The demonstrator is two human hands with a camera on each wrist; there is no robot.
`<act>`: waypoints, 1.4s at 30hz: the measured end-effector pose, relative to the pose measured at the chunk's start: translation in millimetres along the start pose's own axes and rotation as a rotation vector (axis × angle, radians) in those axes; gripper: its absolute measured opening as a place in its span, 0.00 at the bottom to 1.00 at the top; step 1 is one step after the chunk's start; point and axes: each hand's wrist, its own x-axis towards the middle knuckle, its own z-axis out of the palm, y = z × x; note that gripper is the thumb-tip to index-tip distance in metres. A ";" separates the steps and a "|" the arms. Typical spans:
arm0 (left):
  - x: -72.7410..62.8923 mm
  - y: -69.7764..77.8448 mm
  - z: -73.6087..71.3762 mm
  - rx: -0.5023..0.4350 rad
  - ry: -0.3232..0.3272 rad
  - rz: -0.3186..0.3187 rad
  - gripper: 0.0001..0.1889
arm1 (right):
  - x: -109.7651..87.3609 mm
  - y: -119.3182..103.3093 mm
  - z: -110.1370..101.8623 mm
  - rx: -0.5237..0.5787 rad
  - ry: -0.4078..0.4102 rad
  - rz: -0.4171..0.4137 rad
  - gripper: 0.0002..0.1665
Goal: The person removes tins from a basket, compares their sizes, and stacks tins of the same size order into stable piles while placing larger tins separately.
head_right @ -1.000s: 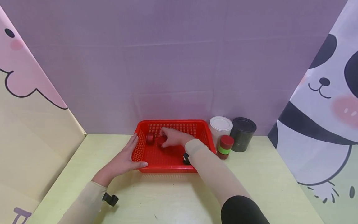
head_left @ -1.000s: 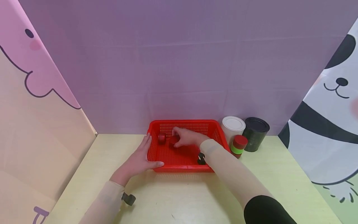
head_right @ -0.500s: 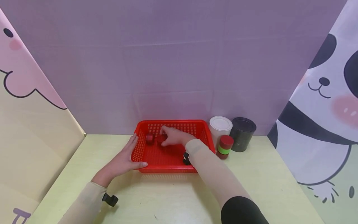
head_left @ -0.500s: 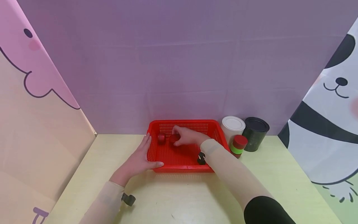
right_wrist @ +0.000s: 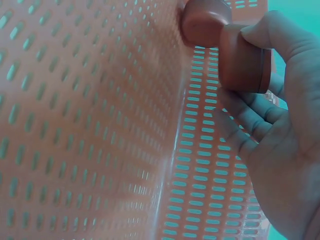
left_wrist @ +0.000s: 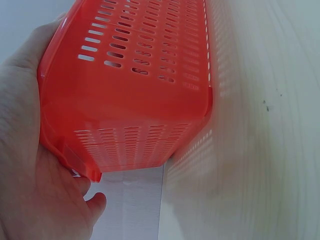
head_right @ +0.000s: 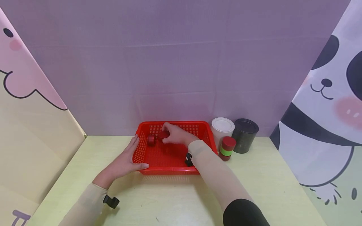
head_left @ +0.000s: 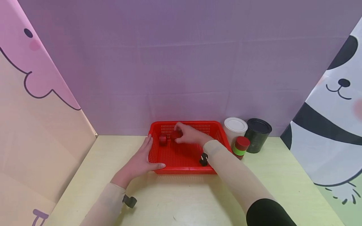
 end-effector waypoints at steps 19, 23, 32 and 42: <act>1.1 -1.5 1.1 0.005 -0.001 0.007 0.73 | -1.9 -7.0 -14.4 0.102 0.135 -0.072 0.30; 0.6 -0.6 0.4 -0.007 0.000 0.004 0.73 | -7.2 -15.3 -23.4 0.106 0.155 -0.086 0.30; 0.3 0.3 -0.7 -0.029 0.002 0.005 0.73 | -22.1 -32.9 -41.4 0.086 0.203 -0.096 0.29; 1.6 -2.1 0.4 -0.039 0.005 0.012 0.74 | -46.0 -43.7 -64.5 0.065 0.244 -0.165 0.29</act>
